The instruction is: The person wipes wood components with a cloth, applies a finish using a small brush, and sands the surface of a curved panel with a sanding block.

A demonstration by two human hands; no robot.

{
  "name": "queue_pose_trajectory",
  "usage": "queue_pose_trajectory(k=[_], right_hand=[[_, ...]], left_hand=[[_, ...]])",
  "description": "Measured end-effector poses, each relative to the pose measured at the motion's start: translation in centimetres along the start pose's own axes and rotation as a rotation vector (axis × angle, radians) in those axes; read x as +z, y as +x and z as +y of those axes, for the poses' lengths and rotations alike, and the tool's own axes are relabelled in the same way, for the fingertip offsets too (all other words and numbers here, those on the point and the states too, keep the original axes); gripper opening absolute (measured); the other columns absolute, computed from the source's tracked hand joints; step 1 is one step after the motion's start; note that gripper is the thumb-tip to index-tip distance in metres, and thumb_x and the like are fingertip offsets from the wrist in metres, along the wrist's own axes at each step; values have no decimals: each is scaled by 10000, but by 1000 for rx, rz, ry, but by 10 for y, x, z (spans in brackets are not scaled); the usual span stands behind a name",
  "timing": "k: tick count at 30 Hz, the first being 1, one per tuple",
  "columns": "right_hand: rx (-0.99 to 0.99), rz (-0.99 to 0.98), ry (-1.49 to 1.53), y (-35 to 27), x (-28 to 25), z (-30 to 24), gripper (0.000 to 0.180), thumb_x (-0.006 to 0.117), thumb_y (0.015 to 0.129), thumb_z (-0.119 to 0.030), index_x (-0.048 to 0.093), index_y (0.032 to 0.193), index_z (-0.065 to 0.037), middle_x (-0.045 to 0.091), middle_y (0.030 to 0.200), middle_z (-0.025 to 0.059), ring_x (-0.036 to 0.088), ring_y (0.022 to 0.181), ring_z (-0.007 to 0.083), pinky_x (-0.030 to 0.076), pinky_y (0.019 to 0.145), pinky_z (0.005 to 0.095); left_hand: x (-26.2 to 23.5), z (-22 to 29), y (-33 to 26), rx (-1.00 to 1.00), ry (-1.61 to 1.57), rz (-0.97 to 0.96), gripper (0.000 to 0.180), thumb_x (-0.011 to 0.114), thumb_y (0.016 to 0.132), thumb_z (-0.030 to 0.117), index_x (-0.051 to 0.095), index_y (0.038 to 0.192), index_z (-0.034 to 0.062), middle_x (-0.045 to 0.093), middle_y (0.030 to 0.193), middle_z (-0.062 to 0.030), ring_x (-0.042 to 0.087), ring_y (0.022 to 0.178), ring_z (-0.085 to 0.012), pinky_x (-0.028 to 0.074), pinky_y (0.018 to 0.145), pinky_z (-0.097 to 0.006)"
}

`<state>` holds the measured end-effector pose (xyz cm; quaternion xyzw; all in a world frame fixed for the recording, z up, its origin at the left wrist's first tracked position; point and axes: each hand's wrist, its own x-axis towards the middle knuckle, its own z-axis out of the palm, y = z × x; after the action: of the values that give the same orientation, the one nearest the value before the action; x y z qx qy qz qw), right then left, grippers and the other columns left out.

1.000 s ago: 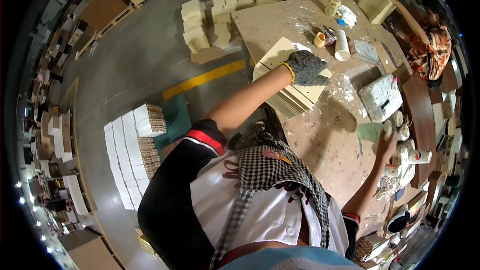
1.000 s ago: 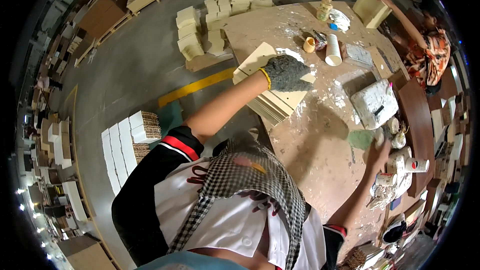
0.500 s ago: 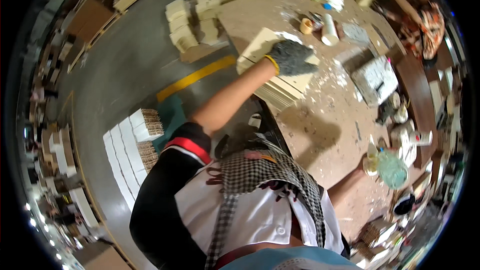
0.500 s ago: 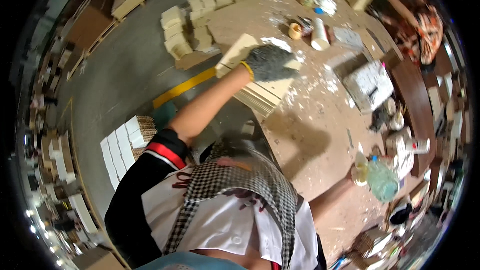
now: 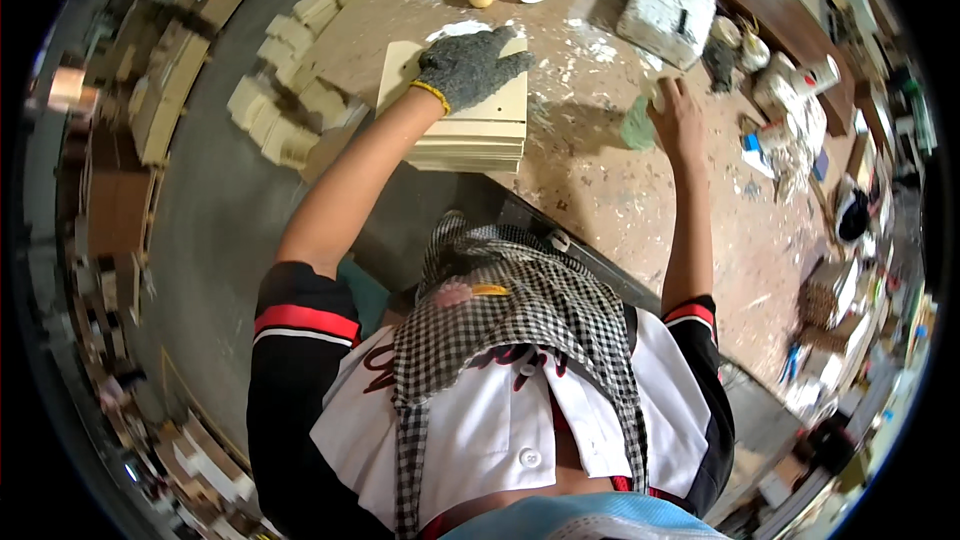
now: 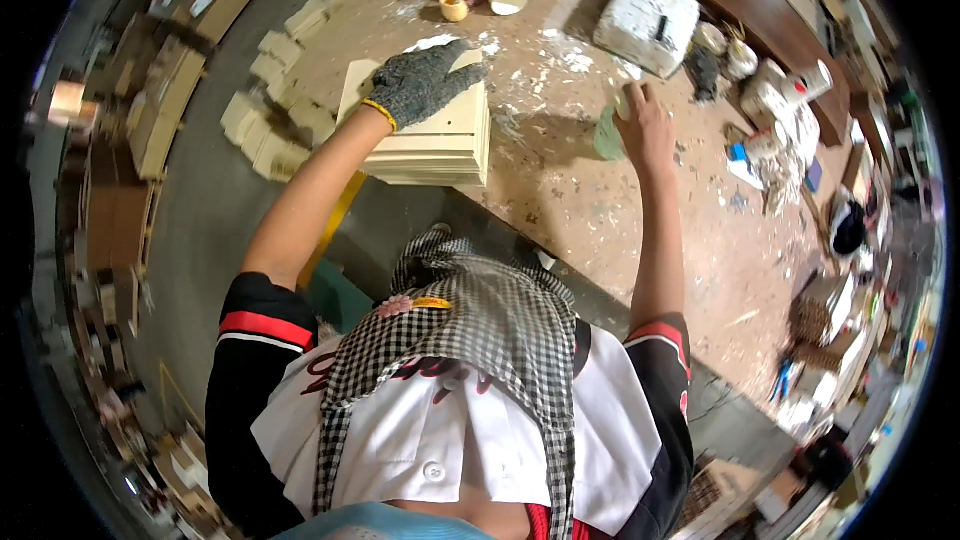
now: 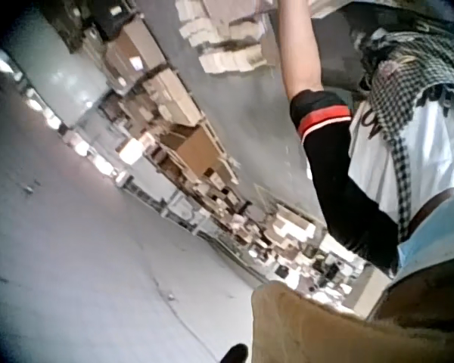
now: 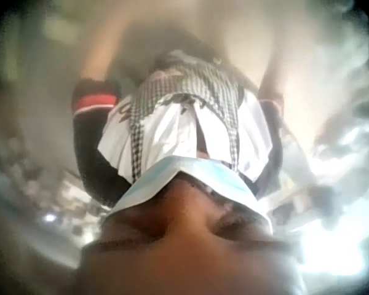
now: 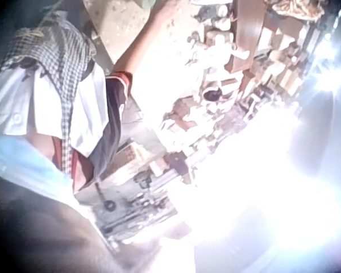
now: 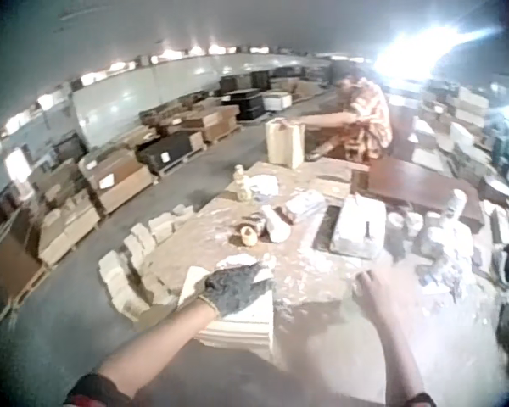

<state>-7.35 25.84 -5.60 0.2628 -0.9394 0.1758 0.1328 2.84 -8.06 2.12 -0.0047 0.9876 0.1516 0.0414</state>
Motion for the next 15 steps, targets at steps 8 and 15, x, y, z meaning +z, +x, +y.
queue_pose_trajectory(k=[8, 15], right_hand=[[336, 73, -138, -4, -9, 47, 580, 795, 793, -381, 550, 1215, -67, 651, 1081, 206, 633, 976, 406, 508, 777, 488], [740, 714, 559, -112, -11, -106, 615, 636, 941, -488, 523, 1270, 19, 665, 1045, 196, 655, 932, 271, 523, 801, 381]], left_hand=[[-20, -41, 25, 237, 2, -287, 976, 390, 863, 790, 344, 1506, 57, 511, 1411, -263, 507, 1303, -405, 383, 1103, -465], [-26, -52, 21, 332, -11, -304, 908, 465, 867, 738, 512, 1381, -9, 556, 1362, -259, 546, 1260, -368, 389, 1089, -435]])
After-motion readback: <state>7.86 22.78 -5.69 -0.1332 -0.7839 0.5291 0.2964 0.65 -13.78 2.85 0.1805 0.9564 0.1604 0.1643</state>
